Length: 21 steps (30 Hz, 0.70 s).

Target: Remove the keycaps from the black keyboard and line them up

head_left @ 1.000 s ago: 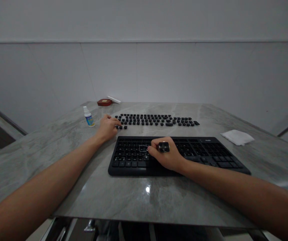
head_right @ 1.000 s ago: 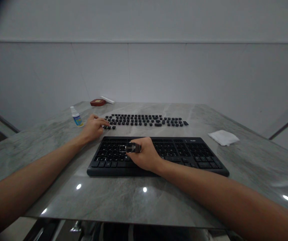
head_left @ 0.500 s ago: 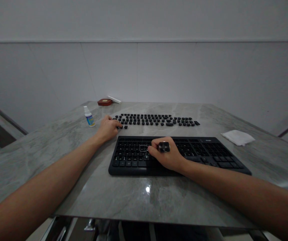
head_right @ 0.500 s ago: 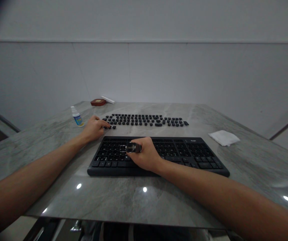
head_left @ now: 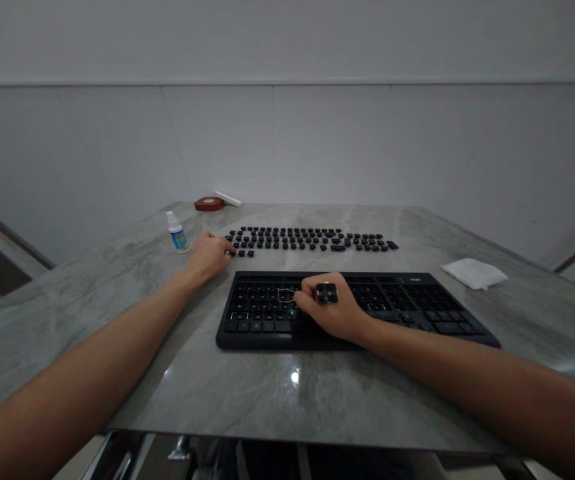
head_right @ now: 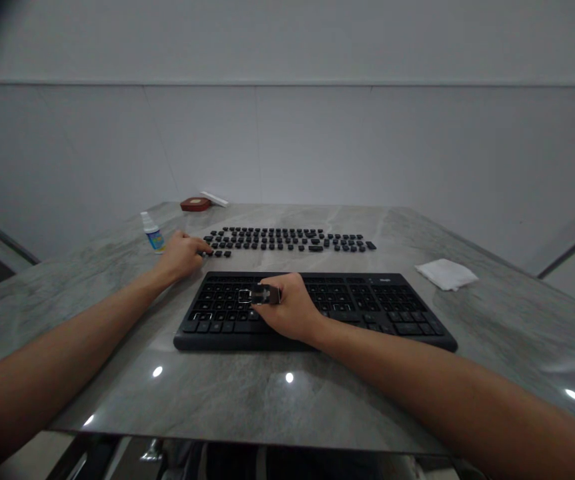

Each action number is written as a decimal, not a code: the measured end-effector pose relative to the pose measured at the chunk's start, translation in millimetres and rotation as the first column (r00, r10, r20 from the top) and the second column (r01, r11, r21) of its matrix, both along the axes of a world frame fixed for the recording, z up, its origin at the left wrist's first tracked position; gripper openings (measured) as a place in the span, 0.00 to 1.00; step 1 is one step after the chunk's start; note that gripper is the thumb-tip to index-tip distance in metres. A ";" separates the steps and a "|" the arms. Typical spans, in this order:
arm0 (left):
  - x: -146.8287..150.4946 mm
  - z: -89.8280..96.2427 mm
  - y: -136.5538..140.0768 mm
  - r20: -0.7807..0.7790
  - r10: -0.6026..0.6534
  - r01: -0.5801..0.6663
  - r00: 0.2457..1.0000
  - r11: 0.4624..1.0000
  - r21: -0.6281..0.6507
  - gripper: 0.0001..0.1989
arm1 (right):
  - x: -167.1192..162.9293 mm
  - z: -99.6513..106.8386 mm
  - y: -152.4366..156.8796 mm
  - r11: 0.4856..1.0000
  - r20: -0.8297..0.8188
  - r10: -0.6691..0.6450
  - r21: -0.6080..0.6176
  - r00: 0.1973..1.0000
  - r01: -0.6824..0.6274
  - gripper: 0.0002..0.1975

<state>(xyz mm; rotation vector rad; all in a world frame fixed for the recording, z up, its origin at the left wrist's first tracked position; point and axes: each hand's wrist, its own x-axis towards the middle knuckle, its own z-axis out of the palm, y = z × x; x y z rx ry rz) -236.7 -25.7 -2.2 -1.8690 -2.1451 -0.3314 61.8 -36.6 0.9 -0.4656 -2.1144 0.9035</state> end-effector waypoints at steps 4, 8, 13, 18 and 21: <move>-1.0 -0.6 0.6 -0.010 -0.024 0.024 1.000 1.000 -0.002 0.22 | -0.5 0.7 -0.1 1.000 0.003 -0.002 0.005 1.000 0.002 0.17; -1.9 -0.9 0.5 -0.008 -0.054 0.054 0.999 0.998 0.011 0.22 | -0.4 0.5 0.4 1.000 0.012 -0.013 0.004 1.000 0.013 0.17; 0.3 -0.5 0.8 -0.005 -0.127 0.127 0.992 0.991 0.053 0.25 | -0.3 0.2 0.2 1.000 0.008 -0.013 0.003 1.000 0.013 0.17; 1.9 -3.7 2.4 -0.010 -0.215 0.215 0.977 0.977 0.011 0.26 | 0.0 1.1 -0.5 1.000 0.029 -0.025 -0.010 0.999 0.026 0.17; 0.6 -6.4 3.3 -0.003 -0.226 0.226 0.974 0.974 -0.010 0.26 | 0.0 1.5 -0.7 0.999 0.036 -0.034 -0.011 0.999 0.034 0.17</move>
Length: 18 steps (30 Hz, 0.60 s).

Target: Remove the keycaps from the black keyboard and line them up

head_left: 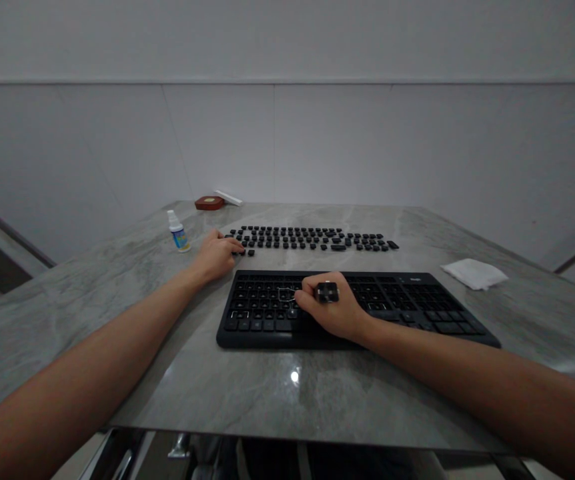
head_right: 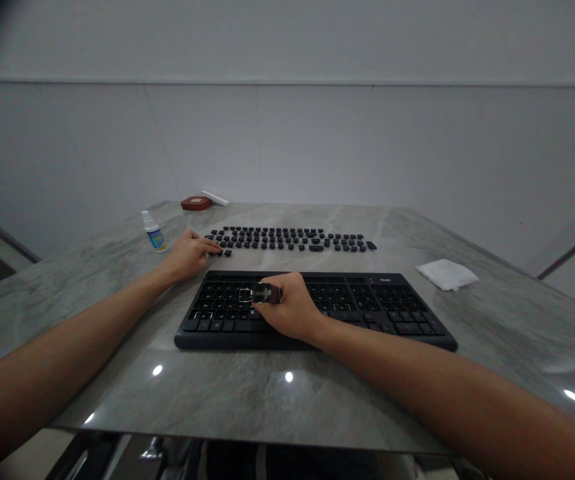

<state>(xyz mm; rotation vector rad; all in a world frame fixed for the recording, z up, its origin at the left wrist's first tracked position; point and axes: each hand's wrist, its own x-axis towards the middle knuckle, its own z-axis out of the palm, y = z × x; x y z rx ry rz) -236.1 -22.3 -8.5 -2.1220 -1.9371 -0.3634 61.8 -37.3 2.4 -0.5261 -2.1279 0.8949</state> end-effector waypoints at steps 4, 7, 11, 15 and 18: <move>-1.1 -1.2 1.1 0.030 -0.023 0.023 0.999 1.000 0.016 0.25 | -0.1 0.4 -0.4 1.000 -0.012 0.010 0.003 1.000 -0.010 0.17; 1.0 1.0 0.7 0.019 -0.057 0.057 0.998 0.998 0.024 0.26 | 0.0 0.6 -0.6 1.000 -0.013 0.015 0.002 1.000 -0.015 0.17; 6.8 5.6 -2.0 0.016 -0.098 0.099 0.995 0.995 -0.015 0.28 | 0.0 0.7 -0.7 1.000 -0.005 0.012 -0.004 1.000 -0.012 0.17; 10.0 5.9 -3.9 -0.009 -0.108 0.107 0.994 0.992 -0.068 0.30 | 0.1 0.7 -0.2 1.000 0.002 0.008 -0.010 1.000 -0.008 0.17; 9.5 2.8 -3.1 -0.013 -0.113 0.112 0.994 0.991 -0.069 0.31 | 0.5 1.0 0.1 1.000 0.000 0.012 -0.004 1.000 -0.012 0.17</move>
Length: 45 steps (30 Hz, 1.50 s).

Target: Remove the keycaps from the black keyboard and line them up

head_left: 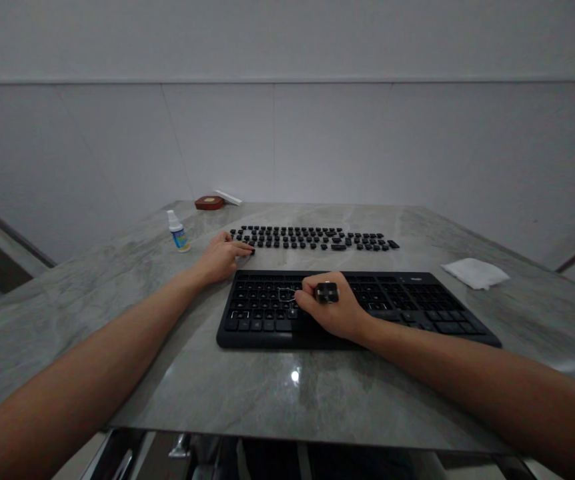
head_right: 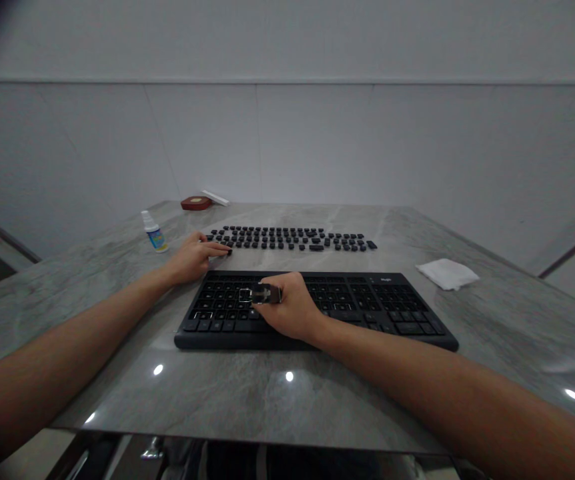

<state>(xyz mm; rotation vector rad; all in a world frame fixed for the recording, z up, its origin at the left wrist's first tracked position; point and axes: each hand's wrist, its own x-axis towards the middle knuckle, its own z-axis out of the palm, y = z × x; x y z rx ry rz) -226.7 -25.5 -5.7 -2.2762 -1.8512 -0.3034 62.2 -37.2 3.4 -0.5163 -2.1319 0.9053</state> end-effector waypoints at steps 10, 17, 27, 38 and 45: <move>-15.2 11.7 -3.8 0.084 0.284 -0.295 0.955 0.939 0.179 0.25 | 0.7 1.3 -1.4 1.000 0.016 -0.004 0.006 1.000 0.004 0.17; -28.0 22.7 -11.6 0.032 0.518 -0.517 0.855 0.844 0.141 0.19 | -0.1 0.4 0.1 1.000 0.005 0.005 0.022 1.000 -0.005 0.17; -27.5 16.8 -6.3 -0.020 0.481 -0.478 0.877 0.875 0.075 0.17 | 0.8 -3.4 1.3 1.000 0.002 0.004 0.031 1.000 -0.004 0.17; -27.8 15.2 -5.0 -0.012 0.462 -0.461 0.887 0.886 0.040 0.16 | 0.9 -3.0 1.2 0.999 -0.013 0.006 0.039 1.000 -0.006 0.17; -23.3 17.4 -7.8 0.013 0.458 -0.457 0.889 0.886 0.072 0.19 | 1.1 -2.6 0.2 0.999 -0.019 0.010 0.035 1.000 -0.010 0.17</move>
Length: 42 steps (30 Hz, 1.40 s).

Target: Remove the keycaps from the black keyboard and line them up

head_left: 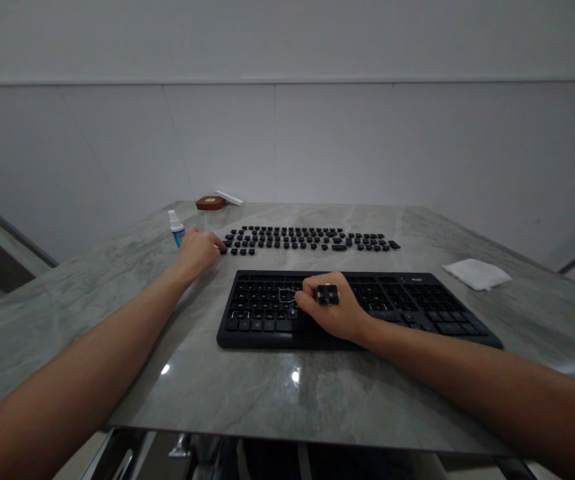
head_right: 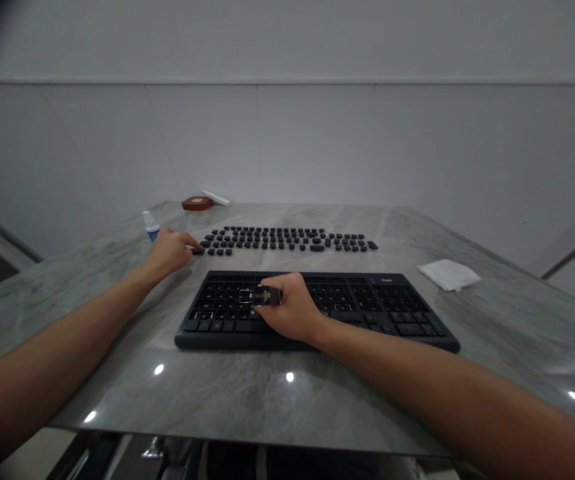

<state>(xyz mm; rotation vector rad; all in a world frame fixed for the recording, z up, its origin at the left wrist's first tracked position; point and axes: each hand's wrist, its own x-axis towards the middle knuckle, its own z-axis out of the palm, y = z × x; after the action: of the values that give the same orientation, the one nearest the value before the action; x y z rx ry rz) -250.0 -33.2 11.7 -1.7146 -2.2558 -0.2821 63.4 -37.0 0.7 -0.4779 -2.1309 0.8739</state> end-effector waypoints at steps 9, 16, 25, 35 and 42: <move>2.1 -6.4 4.2 -0.021 -0.288 0.287 0.957 0.957 -0.035 0.27 | -1.1 0.5 1.1 1.000 0.000 0.006 -0.001 1.000 -0.006 0.17; 2.6 -6.6 4.0 -0.027 -0.309 0.306 0.951 0.949 -0.073 0.26 | -0.4 0.8 0.8 1.000 -0.006 0.005 -0.001 1.000 -0.005 0.17; -0.7 -10.1 6.5 -0.008 -0.340 0.340 0.940 0.940 0.031 0.28 | -1.3 -1.7 2.4 1.000 -0.002 -0.001 0.007 1.000 0.001 0.17; 2.0 -16.3 8.8 -0.024 -0.450 0.449 0.893 0.893 -0.039 0.29 | -0.9 -1.9 2.4 1.000 -0.012 0.011 0.012 1.000 -0.011 0.16; 0.6 -14.7 9.0 -0.031 -0.430 0.427 0.902 0.901 -0.073 0.29 | -0.5 1.3 1.0 1.000 0.005 0.013 0.002 1.000 -0.013 0.16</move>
<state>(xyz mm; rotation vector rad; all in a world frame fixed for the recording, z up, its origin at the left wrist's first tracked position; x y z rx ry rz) -249.4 -24.2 -3.0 -2.2204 -1.8488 -0.2586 62.9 -36.0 2.0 -0.4668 -2.1417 0.8787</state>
